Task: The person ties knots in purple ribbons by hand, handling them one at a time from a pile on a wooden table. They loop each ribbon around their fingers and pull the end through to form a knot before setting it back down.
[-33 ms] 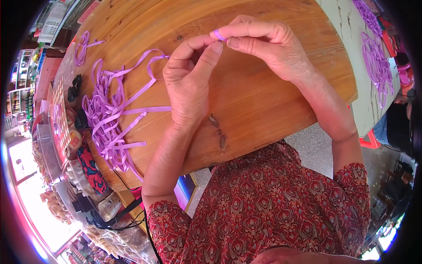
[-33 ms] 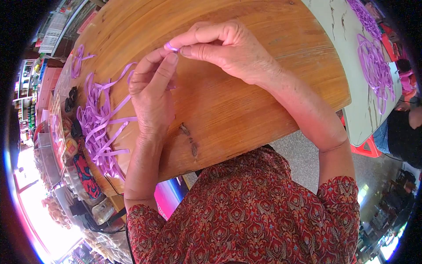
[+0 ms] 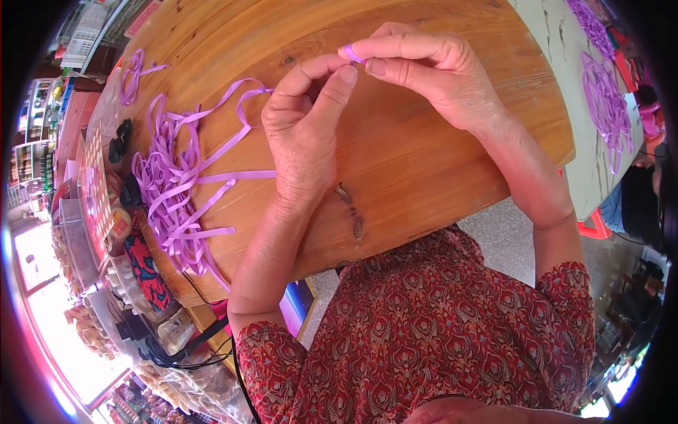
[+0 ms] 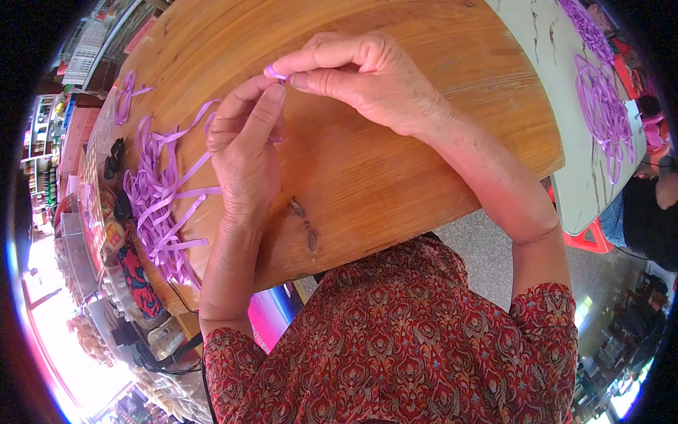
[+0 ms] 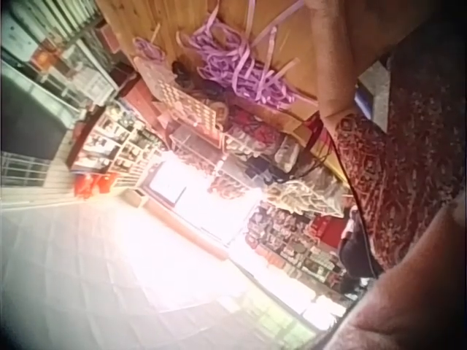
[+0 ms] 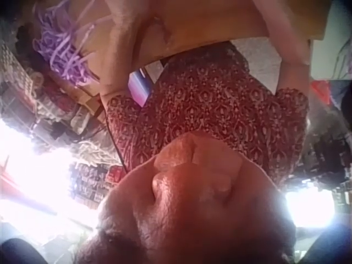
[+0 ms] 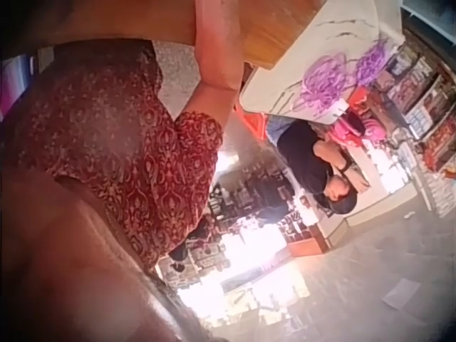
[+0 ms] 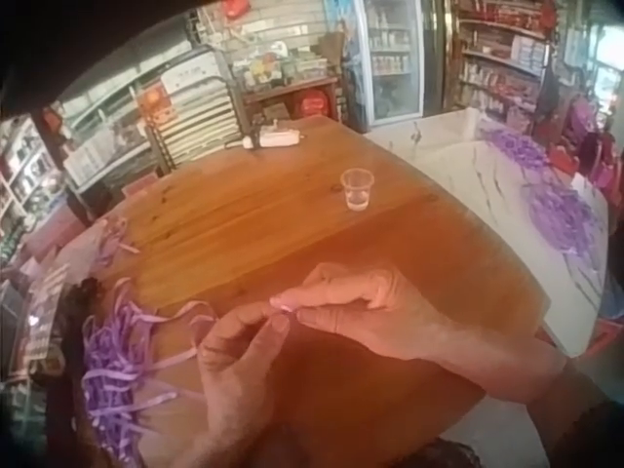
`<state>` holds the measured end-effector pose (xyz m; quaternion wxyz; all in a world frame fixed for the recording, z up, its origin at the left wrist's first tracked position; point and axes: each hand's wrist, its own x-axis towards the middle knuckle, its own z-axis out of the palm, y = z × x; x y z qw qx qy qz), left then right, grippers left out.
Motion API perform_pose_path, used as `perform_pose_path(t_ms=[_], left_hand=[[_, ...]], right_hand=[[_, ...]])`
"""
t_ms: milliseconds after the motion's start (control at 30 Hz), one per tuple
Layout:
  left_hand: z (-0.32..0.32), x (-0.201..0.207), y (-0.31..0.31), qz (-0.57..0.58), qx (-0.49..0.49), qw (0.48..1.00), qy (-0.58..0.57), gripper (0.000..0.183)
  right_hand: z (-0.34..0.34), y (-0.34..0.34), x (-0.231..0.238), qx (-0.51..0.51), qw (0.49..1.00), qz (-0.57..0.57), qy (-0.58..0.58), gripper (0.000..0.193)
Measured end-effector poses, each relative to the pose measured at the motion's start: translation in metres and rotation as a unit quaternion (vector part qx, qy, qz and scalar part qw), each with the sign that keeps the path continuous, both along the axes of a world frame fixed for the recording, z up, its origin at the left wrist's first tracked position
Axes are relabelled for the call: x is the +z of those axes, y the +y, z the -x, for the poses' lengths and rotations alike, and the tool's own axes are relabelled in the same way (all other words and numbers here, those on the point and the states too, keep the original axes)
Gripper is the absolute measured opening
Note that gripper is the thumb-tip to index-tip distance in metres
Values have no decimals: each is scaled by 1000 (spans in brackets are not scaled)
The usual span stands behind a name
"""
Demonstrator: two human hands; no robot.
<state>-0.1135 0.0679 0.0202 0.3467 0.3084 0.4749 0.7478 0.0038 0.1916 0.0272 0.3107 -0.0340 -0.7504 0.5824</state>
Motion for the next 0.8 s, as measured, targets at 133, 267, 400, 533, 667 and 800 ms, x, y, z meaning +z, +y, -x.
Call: perform_pose_path(t_ms=[133, 267, 400, 533, 667, 800], left_hand=[[-4, -2, 0, 1, 13, 1000, -5, 15], [-10, -1, 1, 11, 13, 1000, 0, 14], [-8, -5, 3, 11, 36, 997, 64, 12], [-10, -3, 1, 22, 61, 994, 88, 10], [-8, 0, -1, 18, 25, 999, 28, 9], [-7, 3, -1, 47, -10, 999, 3, 12]], right_hand=[[-3, -1, 1, -35, 995, -92, -16, 28], [-2, -5, -1, -115, 969, -217, 1, 28], [0, -14, 2, -172, 954, -246, 0, 19], [-1, -12, 2, -143, 979, -139, -36, 14], [-5, -3, 8, -25, 999, 5, -46, 17], [2, 17, -9, -96, 884, -424, 171, 18]])
